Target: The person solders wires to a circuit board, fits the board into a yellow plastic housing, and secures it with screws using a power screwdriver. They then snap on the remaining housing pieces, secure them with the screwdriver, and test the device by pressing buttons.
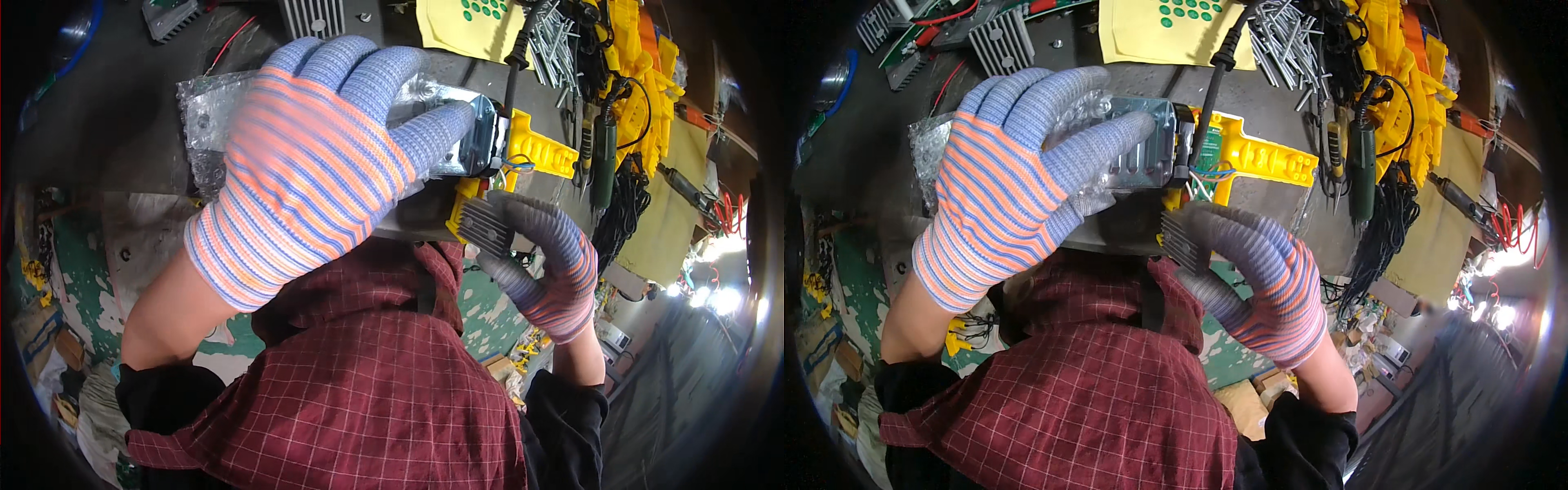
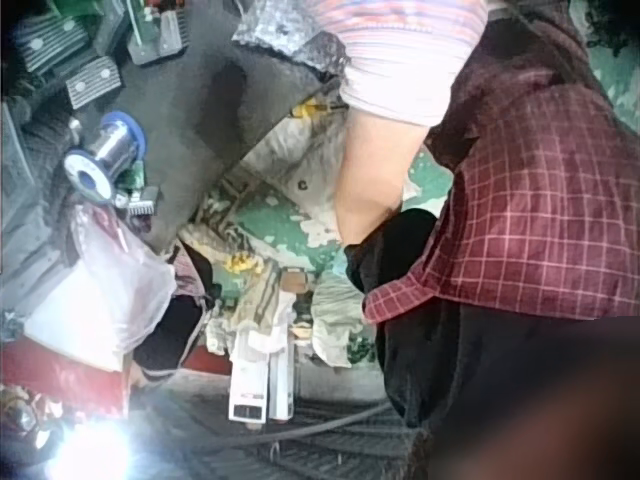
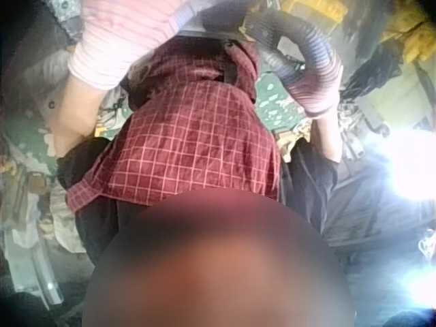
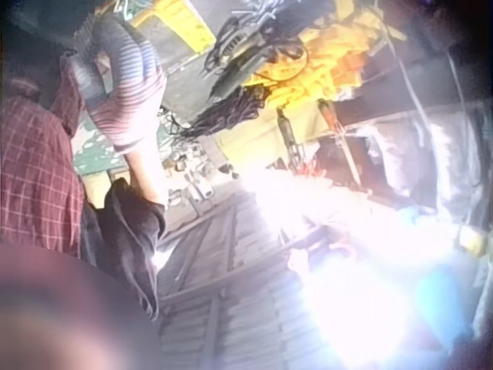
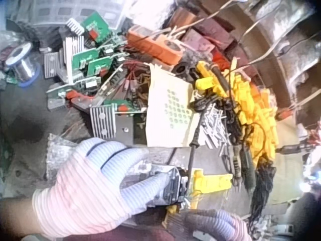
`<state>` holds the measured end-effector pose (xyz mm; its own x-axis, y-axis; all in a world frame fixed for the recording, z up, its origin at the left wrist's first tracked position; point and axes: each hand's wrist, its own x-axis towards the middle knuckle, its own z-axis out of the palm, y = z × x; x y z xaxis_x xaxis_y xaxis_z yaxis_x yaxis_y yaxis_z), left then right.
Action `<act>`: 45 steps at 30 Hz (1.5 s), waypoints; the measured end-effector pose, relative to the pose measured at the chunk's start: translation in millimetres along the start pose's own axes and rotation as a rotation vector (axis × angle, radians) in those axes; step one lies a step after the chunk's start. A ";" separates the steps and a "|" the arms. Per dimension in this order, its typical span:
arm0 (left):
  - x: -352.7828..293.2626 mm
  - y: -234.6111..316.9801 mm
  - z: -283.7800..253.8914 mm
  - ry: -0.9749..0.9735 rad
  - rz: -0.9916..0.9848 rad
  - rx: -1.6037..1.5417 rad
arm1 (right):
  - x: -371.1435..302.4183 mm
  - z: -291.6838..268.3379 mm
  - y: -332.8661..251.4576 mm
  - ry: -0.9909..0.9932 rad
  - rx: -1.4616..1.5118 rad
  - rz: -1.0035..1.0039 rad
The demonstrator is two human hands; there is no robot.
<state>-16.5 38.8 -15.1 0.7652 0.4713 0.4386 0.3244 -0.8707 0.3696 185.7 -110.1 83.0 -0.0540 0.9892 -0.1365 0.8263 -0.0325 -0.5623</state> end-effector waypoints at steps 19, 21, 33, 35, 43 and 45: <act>6.2 3.9 -0.1 -0.011 -0.045 -0.081 | -5.1 11.1 11.5 0.093 -0.017 -0.087; 5.9 3.2 0.7 -0.012 -0.036 -0.063 | -5.3 10.7 9.8 0.087 -0.045 -0.085; 0.9 3.0 3.3 0.017 -0.027 0.000 | -1.0 10.8 16.8 0.049 -0.026 -0.131; 1.1 2.1 0.2 0.006 -0.034 -0.021 | 3.5 7.7 14.2 0.036 -0.027 -0.117; 7.2 3.0 -10.2 -0.022 0.011 -0.040 | 10.4 6.2 5.4 0.053 -0.447 -0.180; 6.5 2.4 -17.6 -0.067 -0.052 -0.048 | 13.2 -0.5 -4.6 0.036 -0.463 -0.176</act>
<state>-20.6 42.2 3.1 0.7841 0.5034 0.3628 0.3388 -0.8372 0.4294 181.5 -96.8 84.2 -0.2028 0.9784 -0.0393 0.9690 0.1948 -0.1518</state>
